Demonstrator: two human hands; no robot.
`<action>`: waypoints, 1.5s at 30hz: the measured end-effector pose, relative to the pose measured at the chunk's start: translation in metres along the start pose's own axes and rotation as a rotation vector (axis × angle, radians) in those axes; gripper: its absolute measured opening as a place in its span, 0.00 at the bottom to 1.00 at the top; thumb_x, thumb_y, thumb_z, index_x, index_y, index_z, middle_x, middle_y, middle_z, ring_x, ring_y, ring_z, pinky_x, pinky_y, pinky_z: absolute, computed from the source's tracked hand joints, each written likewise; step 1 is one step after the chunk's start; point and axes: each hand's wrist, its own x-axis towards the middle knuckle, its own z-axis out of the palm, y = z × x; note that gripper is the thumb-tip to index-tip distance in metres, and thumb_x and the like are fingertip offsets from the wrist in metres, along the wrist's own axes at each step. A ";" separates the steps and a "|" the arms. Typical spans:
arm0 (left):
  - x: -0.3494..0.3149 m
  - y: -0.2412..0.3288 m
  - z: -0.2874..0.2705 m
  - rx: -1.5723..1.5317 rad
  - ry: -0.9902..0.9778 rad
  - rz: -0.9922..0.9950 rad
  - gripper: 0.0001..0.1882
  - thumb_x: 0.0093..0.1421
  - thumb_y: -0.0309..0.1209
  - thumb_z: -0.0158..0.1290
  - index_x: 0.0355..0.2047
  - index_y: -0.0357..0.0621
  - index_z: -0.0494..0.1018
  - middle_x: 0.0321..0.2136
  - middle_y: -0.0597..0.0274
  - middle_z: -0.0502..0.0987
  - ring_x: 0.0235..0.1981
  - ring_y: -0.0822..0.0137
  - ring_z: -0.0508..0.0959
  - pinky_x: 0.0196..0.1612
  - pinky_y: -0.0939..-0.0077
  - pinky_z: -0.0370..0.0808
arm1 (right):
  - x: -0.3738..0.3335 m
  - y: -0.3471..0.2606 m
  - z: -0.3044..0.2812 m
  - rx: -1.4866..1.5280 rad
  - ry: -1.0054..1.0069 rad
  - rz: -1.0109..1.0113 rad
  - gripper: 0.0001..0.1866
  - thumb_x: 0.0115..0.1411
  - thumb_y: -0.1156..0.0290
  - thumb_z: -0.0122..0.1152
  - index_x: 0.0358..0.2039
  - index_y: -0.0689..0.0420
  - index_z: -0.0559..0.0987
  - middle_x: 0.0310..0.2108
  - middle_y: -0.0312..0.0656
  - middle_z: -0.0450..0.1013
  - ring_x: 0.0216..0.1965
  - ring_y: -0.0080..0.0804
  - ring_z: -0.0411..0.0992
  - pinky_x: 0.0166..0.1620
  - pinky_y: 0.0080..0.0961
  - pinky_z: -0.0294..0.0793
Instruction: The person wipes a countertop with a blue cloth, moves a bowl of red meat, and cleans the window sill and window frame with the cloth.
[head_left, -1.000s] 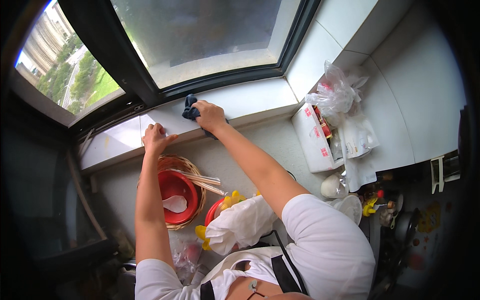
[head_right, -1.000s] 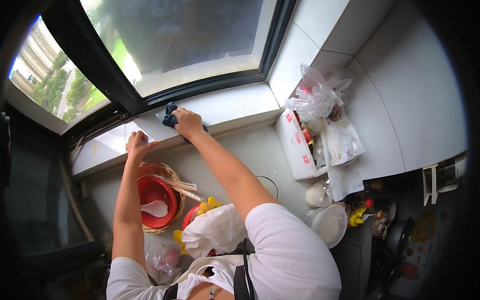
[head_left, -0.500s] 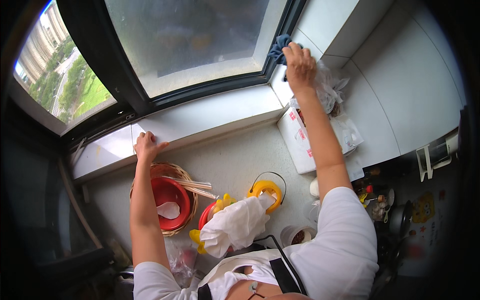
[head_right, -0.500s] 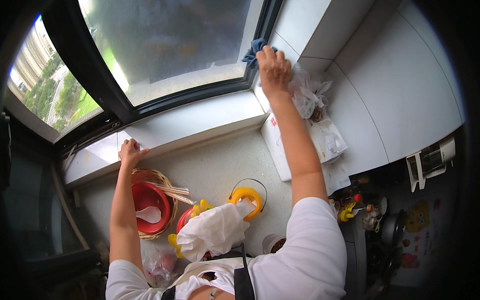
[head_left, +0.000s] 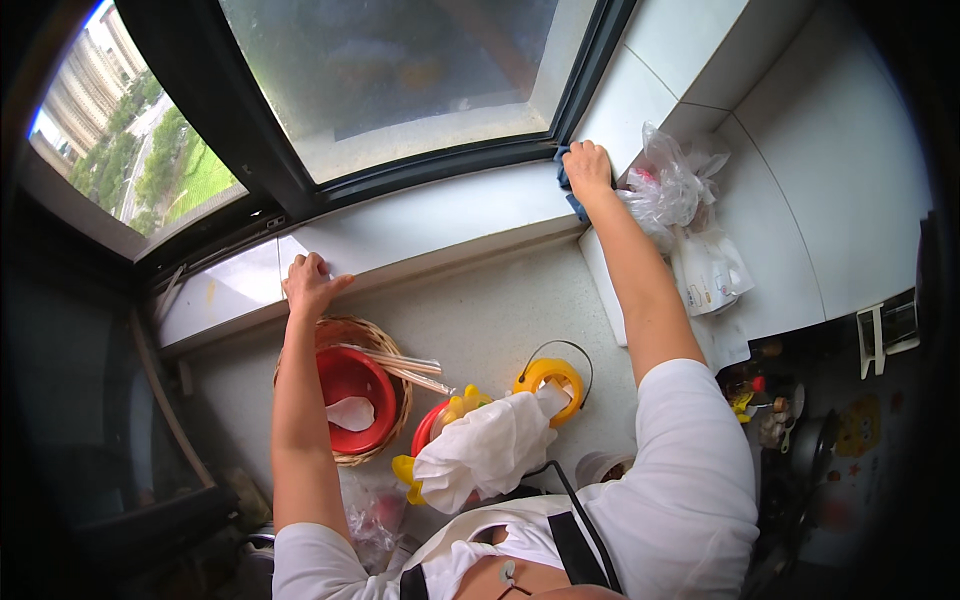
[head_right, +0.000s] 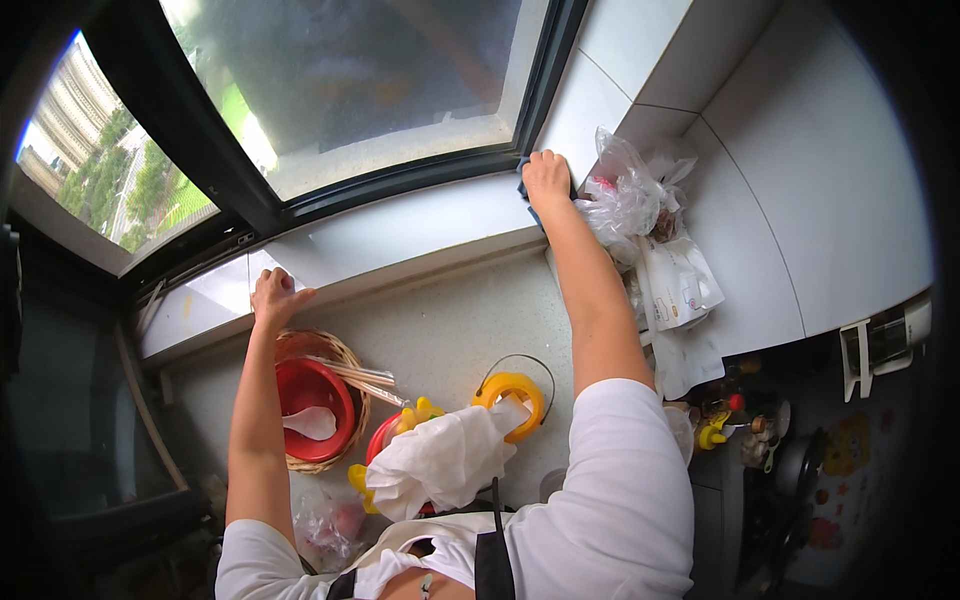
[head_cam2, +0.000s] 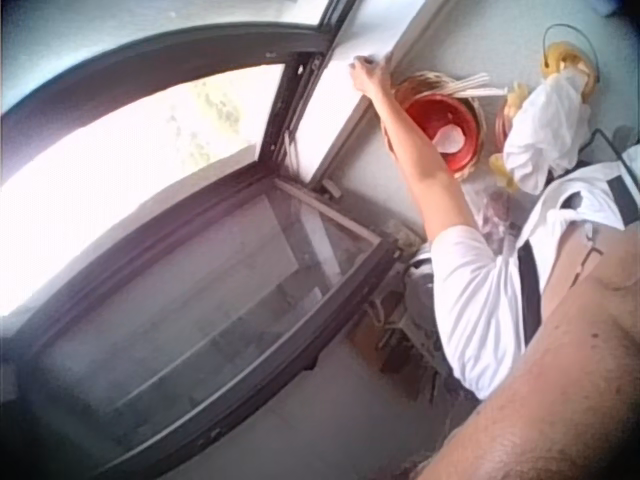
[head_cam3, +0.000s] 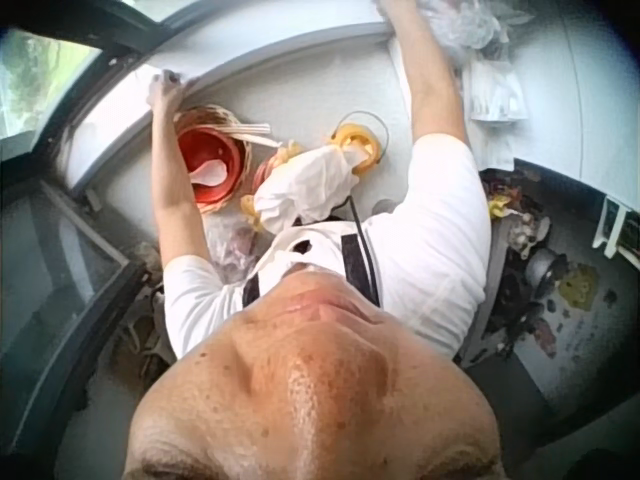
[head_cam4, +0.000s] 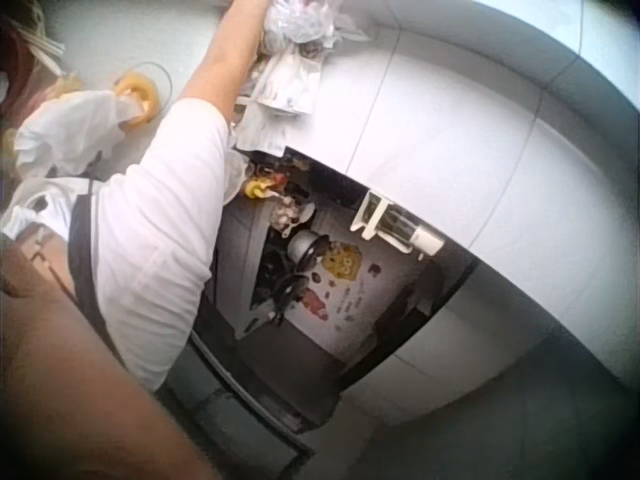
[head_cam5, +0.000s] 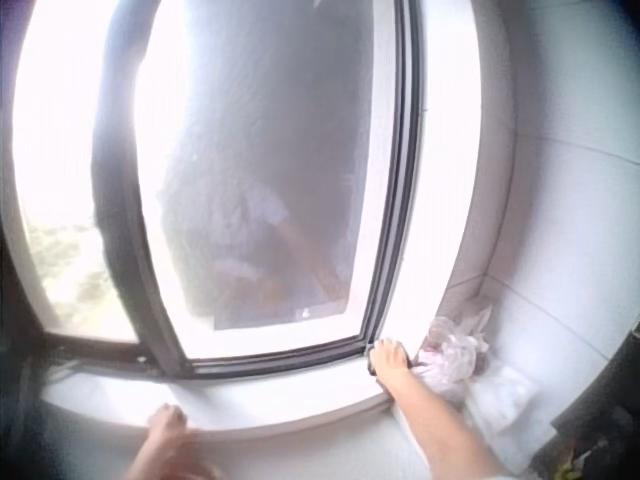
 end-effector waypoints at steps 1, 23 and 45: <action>0.000 0.001 -0.001 0.000 -0.001 -0.007 0.25 0.37 0.50 0.64 0.26 0.45 0.71 0.30 0.62 0.70 0.37 0.62 0.70 0.40 0.66 0.64 | -0.001 -0.002 0.000 0.084 0.016 -0.047 0.06 0.49 0.71 0.53 0.27 0.47 0.77 0.31 0.33 0.69 0.37 0.30 0.68 0.38 0.26 0.68; 0.027 0.082 0.057 -0.341 -0.026 0.368 0.19 0.38 0.36 0.65 0.19 0.40 0.66 0.26 0.54 0.69 0.26 0.54 0.70 0.29 0.67 0.69 | -0.036 0.044 -0.056 -0.171 0.115 0.121 0.20 0.50 0.74 0.50 0.45 0.66 0.73 0.51 0.45 0.65 0.38 0.29 0.64 0.37 0.23 0.62; 0.021 0.077 0.071 -0.355 0.165 0.446 0.18 0.36 0.32 0.65 0.17 0.41 0.64 0.21 0.55 0.68 0.23 0.54 0.68 0.26 0.64 0.67 | -0.026 0.057 -0.089 -0.167 0.243 0.130 0.09 0.47 0.72 0.50 0.29 0.58 0.75 0.28 0.37 0.64 0.33 0.29 0.63 0.35 0.23 0.62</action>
